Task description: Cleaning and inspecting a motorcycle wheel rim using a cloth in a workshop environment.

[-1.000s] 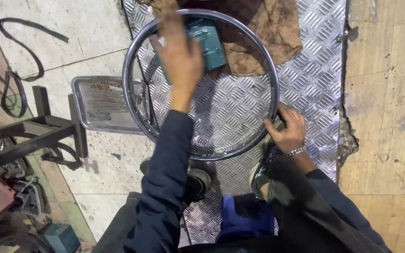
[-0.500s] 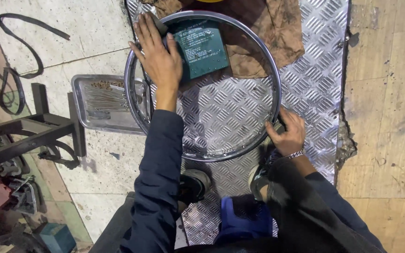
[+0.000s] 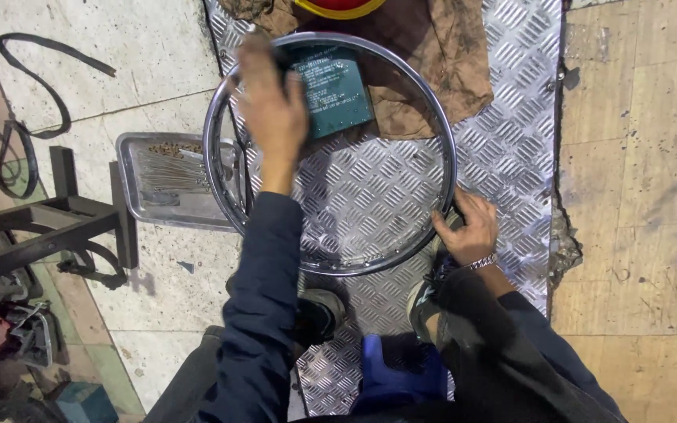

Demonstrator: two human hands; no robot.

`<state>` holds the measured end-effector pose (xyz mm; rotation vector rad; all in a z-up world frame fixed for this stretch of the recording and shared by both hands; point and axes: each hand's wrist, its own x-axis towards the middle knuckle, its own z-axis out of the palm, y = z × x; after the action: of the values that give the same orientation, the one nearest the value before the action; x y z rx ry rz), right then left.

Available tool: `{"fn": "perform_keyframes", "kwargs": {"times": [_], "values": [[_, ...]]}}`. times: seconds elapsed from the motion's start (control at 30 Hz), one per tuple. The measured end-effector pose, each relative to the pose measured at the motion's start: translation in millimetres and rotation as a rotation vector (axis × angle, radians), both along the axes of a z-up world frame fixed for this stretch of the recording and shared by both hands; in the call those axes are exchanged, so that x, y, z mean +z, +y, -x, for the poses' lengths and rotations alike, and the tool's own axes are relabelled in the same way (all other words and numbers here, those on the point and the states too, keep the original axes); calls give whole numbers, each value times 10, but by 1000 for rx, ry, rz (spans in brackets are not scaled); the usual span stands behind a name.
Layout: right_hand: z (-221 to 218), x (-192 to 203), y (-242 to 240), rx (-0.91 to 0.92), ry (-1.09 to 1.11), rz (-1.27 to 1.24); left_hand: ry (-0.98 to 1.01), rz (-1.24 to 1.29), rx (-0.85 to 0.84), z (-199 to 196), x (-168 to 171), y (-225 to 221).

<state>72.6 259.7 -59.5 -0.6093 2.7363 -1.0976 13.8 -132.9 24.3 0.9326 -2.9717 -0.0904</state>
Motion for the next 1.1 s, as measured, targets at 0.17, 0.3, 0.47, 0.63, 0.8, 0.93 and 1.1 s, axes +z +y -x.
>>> {"fn": "perform_keyframes", "kwargs": {"times": [0.17,0.3,0.47,0.63,0.8,0.93,1.1], "values": [[-12,29,-19,3,-10,7,-90,63,218,19,2,13],[12,34,-5,5,-42,-25,-88,-29,-134,401,131,719],[0,74,-2,14,-74,-46,-291,3,-295,277,141,594],[14,109,-33,1,-83,-61,-137,73,232,-283,3,-249],[-6,-85,31,6,30,-31,59,-3,168,44,-23,168],[-18,-156,68,-4,56,-38,-126,-82,-226,494,121,731],[-14,-204,79,14,61,-37,53,-136,-69,43,166,244]]}}
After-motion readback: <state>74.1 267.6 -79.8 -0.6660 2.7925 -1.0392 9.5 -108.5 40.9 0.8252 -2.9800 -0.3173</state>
